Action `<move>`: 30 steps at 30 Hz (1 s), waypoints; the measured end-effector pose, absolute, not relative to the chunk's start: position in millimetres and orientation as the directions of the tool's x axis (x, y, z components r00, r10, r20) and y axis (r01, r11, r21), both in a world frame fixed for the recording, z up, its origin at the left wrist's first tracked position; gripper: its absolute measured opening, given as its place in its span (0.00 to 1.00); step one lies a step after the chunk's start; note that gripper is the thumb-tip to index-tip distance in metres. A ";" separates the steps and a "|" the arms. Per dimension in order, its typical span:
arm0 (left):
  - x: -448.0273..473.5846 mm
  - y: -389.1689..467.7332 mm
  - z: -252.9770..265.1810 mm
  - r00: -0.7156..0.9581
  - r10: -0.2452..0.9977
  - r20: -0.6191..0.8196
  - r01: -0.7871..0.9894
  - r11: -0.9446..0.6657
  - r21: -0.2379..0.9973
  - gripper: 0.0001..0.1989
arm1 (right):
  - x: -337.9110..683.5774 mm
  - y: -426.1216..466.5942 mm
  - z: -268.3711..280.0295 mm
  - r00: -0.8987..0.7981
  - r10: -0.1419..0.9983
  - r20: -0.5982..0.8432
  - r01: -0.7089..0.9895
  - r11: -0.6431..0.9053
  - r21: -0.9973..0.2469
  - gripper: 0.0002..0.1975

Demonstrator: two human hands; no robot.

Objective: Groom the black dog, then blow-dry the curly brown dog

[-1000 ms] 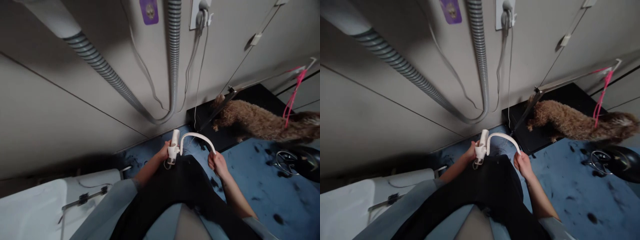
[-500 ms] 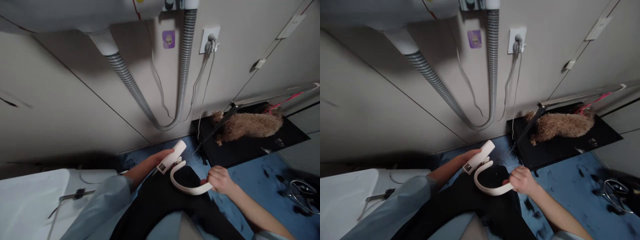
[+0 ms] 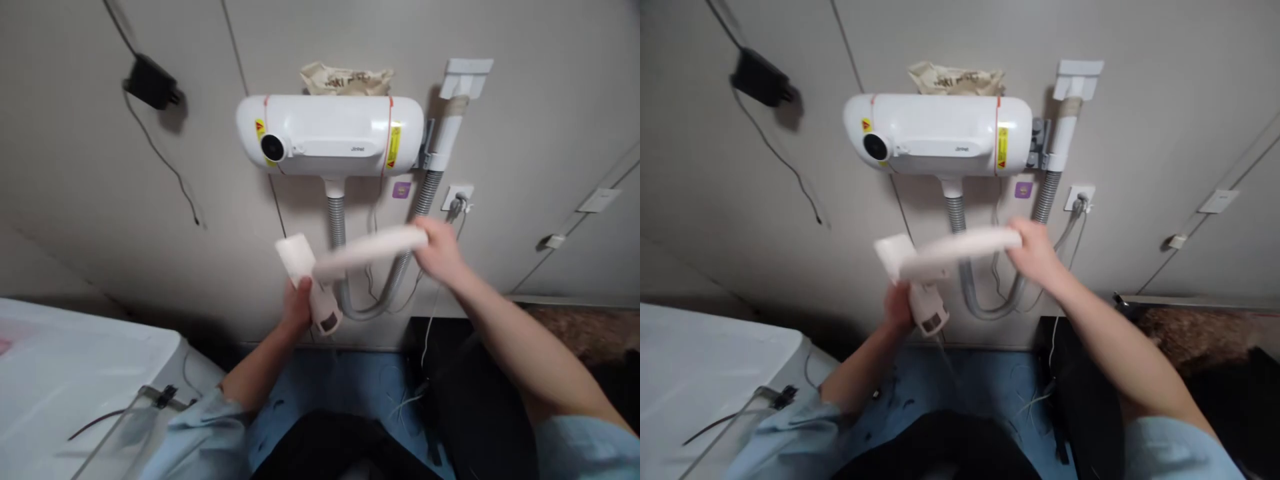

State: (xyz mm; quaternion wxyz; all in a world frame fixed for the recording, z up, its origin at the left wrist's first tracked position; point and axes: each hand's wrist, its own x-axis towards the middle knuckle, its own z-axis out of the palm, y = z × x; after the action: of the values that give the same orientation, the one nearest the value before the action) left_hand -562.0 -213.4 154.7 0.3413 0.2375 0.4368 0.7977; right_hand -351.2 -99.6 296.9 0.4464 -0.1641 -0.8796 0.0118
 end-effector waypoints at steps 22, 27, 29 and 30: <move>-586.5 -170.6 257.6 -0.811 0.143 0.567 0.243 -0.799 0.550 0.46 | -529.7 -29.4 438.7 -0.541 0.351 0.765 0.523 0.852 -0.021 0.17; -591.0 -175.7 261.1 -0.850 0.397 0.346 -0.173 -0.830 0.530 0.27 | -536.0 -25.2 436.5 -0.648 0.429 0.630 0.566 0.824 0.021 0.12; -592.5 -172.3 257.0 -0.828 0.498 0.257 -0.325 -0.800 0.504 0.21 | -538.5 -19.9 436.0 -0.676 0.438 0.592 0.562 0.826 0.030 0.12; -593.1 -170.4 254.8 -0.810 0.544 0.220 -0.389 -0.778 0.493 0.20 | -538.9 -18.4 435.7 -0.687 0.425 0.589 0.549 0.835 0.038 0.12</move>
State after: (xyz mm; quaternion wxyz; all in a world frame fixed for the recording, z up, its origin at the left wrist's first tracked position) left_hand -593.1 -170.4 254.8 0.2517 0.1778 0.2177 0.9261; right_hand -538.9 -18.4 435.7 0.2918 -0.2668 -0.9124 -0.1060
